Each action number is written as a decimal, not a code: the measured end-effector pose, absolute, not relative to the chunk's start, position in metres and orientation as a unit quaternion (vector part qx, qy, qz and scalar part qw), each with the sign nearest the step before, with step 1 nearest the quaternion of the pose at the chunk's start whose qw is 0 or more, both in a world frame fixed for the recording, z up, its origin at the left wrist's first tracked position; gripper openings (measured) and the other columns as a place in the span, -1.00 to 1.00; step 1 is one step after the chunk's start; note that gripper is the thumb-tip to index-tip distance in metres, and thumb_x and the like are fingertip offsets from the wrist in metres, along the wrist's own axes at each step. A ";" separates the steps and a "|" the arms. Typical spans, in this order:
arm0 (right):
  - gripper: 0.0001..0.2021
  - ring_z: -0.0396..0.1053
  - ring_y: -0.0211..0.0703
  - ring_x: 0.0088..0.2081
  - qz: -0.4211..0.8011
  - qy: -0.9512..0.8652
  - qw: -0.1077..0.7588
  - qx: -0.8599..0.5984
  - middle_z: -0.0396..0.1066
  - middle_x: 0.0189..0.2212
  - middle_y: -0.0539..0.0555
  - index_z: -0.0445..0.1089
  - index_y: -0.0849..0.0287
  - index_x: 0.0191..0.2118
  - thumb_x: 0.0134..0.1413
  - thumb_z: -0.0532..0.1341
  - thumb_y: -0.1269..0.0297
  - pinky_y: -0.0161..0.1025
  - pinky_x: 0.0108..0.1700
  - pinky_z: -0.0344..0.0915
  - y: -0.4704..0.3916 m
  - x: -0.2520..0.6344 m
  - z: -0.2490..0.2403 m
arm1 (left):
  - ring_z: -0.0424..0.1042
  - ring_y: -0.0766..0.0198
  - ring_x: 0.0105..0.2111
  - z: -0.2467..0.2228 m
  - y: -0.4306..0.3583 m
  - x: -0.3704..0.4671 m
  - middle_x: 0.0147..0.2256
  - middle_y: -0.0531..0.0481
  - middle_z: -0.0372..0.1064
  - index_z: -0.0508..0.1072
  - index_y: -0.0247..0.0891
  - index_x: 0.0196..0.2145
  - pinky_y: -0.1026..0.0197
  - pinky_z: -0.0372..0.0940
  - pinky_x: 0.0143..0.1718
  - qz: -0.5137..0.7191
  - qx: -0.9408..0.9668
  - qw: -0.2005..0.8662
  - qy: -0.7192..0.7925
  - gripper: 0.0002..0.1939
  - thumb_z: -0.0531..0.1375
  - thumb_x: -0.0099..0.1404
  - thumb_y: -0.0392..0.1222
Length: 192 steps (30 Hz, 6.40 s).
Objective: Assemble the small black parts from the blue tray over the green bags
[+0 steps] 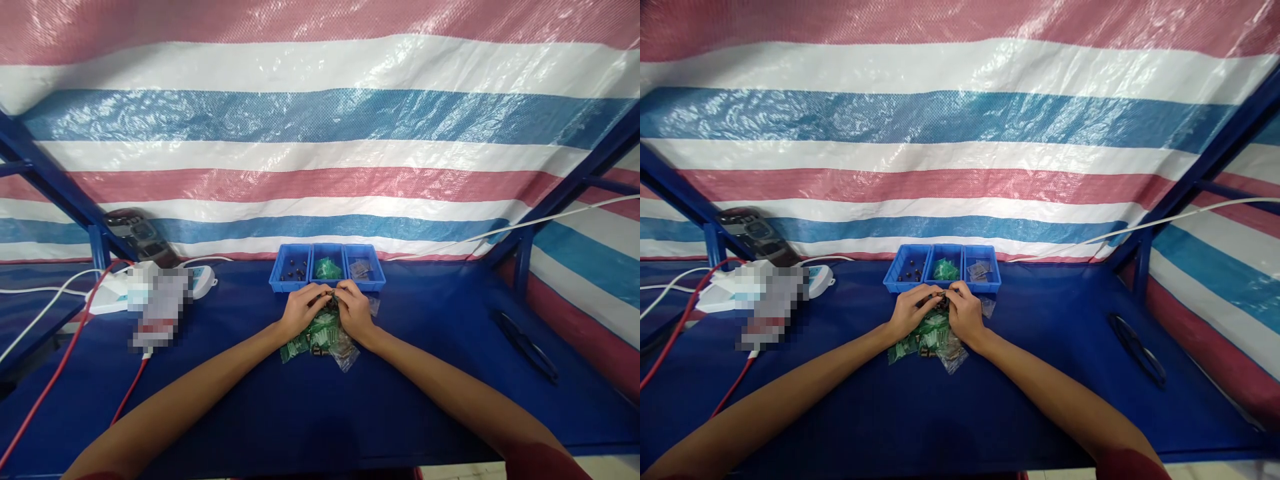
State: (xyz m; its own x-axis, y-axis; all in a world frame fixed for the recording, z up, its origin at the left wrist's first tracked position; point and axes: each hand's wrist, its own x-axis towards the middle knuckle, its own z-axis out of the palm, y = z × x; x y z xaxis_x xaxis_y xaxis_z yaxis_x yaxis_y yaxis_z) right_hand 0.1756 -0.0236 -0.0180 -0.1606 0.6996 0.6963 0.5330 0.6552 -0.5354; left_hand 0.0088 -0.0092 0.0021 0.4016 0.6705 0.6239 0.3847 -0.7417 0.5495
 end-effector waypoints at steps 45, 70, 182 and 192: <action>-0.69 0.31 -0.18 -0.37 0.099 -0.716 0.573 -0.387 0.29 -0.33 0.12 0.45 0.16 -0.19 0.13 -0.02 0.47 -0.22 -0.34 0.30 -0.027 0.178 -0.013 | 0.18 0.43 -0.60 0.004 -0.008 0.011 -0.38 -0.02 0.39 0.42 -0.25 -0.15 0.33 0.19 -0.52 0.459 0.799 0.152 0.357 -0.77 0.09 0.32 -0.11; -0.73 0.33 -0.19 -0.37 0.106 -0.723 0.549 -0.405 0.31 -0.30 0.11 0.43 0.17 -0.22 0.11 0.00 0.49 -0.23 -0.29 0.31 -0.024 0.176 -0.014 | 0.30 0.40 -0.53 0.007 -0.007 0.009 -0.26 -0.06 0.41 0.45 -0.23 -0.15 0.31 0.29 -0.46 0.464 0.792 0.166 0.360 -0.78 0.10 0.31 -0.13; -0.80 0.24 -0.28 -0.53 0.153 -0.700 0.556 -0.420 0.34 -0.38 0.07 0.40 0.17 -0.16 0.20 0.08 0.25 -0.29 -0.45 0.23 -0.029 0.174 -0.007 | 0.14 0.43 -0.56 0.000 -0.005 0.009 -0.39 0.04 0.19 0.23 -0.25 -0.36 0.35 0.10 -0.54 0.488 0.767 0.210 0.360 -0.89 0.09 0.30 -0.19; -0.80 0.24 -0.27 -0.53 0.151 -0.702 0.556 -0.419 0.34 -0.38 0.07 0.40 0.17 -0.17 0.20 0.08 0.25 -0.28 -0.46 0.24 -0.029 0.174 -0.007 | 0.21 0.36 -0.45 0.006 -0.006 0.010 -0.31 -0.05 0.22 0.27 -0.25 -0.37 0.32 0.19 -0.50 0.485 0.786 0.161 0.348 -0.91 0.06 0.30 -0.22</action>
